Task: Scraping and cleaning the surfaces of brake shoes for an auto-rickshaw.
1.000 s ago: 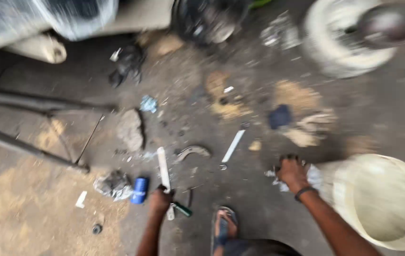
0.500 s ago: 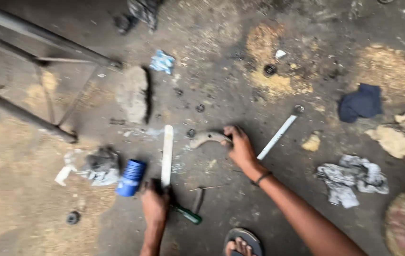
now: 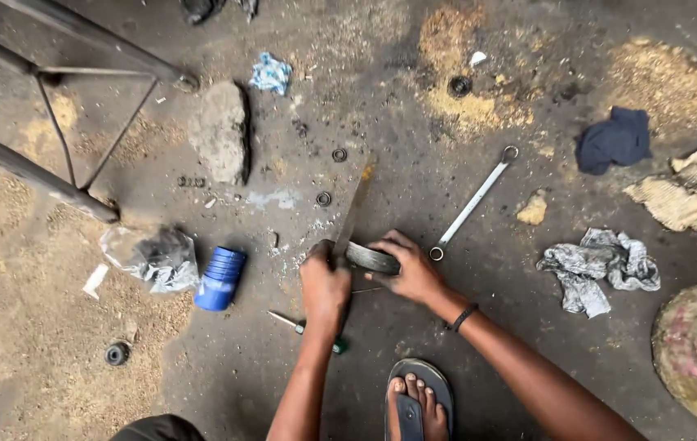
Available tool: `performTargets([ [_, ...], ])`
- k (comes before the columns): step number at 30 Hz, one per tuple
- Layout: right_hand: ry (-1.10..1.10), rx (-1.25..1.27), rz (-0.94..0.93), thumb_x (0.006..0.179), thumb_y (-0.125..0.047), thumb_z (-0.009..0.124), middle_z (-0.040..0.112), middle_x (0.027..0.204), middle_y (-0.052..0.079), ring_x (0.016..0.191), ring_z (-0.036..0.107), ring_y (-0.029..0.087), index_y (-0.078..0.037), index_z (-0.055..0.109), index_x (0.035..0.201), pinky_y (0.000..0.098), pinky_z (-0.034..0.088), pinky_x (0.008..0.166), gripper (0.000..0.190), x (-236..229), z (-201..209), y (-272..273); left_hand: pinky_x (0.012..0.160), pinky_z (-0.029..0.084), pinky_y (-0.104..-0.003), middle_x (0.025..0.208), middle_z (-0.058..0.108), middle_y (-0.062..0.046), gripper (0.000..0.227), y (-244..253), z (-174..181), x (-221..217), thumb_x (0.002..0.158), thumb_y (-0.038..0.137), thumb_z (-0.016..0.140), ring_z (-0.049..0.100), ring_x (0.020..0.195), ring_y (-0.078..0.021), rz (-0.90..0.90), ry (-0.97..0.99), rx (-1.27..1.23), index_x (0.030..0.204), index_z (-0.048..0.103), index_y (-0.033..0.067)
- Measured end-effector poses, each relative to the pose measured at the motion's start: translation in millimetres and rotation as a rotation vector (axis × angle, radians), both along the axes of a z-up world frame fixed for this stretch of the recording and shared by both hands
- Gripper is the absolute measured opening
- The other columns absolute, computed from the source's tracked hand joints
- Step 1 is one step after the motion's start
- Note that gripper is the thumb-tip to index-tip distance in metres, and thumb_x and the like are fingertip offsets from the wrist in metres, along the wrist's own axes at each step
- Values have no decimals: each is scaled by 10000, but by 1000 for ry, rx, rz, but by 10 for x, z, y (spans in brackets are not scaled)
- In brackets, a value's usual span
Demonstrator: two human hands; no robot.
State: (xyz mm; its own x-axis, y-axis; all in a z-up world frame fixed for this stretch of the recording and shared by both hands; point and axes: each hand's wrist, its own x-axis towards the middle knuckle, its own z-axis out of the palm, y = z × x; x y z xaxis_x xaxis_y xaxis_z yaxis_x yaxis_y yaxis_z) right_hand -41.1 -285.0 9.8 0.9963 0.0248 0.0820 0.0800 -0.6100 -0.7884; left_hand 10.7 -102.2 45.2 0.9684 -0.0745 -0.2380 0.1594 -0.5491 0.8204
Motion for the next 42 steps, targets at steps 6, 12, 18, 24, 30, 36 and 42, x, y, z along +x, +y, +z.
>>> performTargets([
  [6,104,9,-21,794,-315,855,724,1044,221,960,697,425,-34,622,1256,474,558,826,588,141,-174,20,708,531,-588,795,680,-310,245,-169,118,-34,976,256,595,686,813,-499,48,37,223,1012,709,42],
  [12,212,-431,-43,708,-228,832,719,895,239,846,688,457,-80,650,1305,547,542,791,642,98,-559,-4,715,551,-597,828,689,-342,319,-230,-26,-131,851,106,616,693,833,-523,-32,98,387,1155,648,16],
  [18,134,-466,2,679,-205,828,734,842,174,807,707,412,-99,666,1278,544,544,782,630,-45,-778,48,669,539,-610,820,685,-355,376,-222,11,-219,874,92,618,687,802,-534,3,112,356,1239,616,1],
  [24,197,-454,-102,619,-206,875,706,839,246,762,684,445,-94,685,1263,543,535,681,681,-32,-942,70,774,584,-551,893,727,-281,200,-276,-852,-313,910,215,644,738,849,-448,-95,104,404,970,738,48],
  [30,136,-325,-284,1056,-197,595,733,997,242,864,700,428,-119,724,1257,552,529,759,251,-212,-1535,47,704,554,-594,860,703,-310,363,-472,28,-249,963,269,594,705,821,-498,-29,143,321,1200,597,-6],
  [36,365,-489,-385,859,-310,691,720,821,266,790,699,460,-68,685,1209,571,543,702,426,262,-384,-17,789,573,-571,901,710,-305,246,-772,-415,-323,939,195,582,724,871,-480,-101,90,362,1051,697,9],
  [42,212,-679,-320,918,-37,616,728,824,230,785,721,425,-32,663,1320,540,561,725,404,79,-701,-125,752,574,-577,894,711,-305,186,-800,-17,33,880,152,633,707,879,-501,-18,60,240,965,690,-3],
])
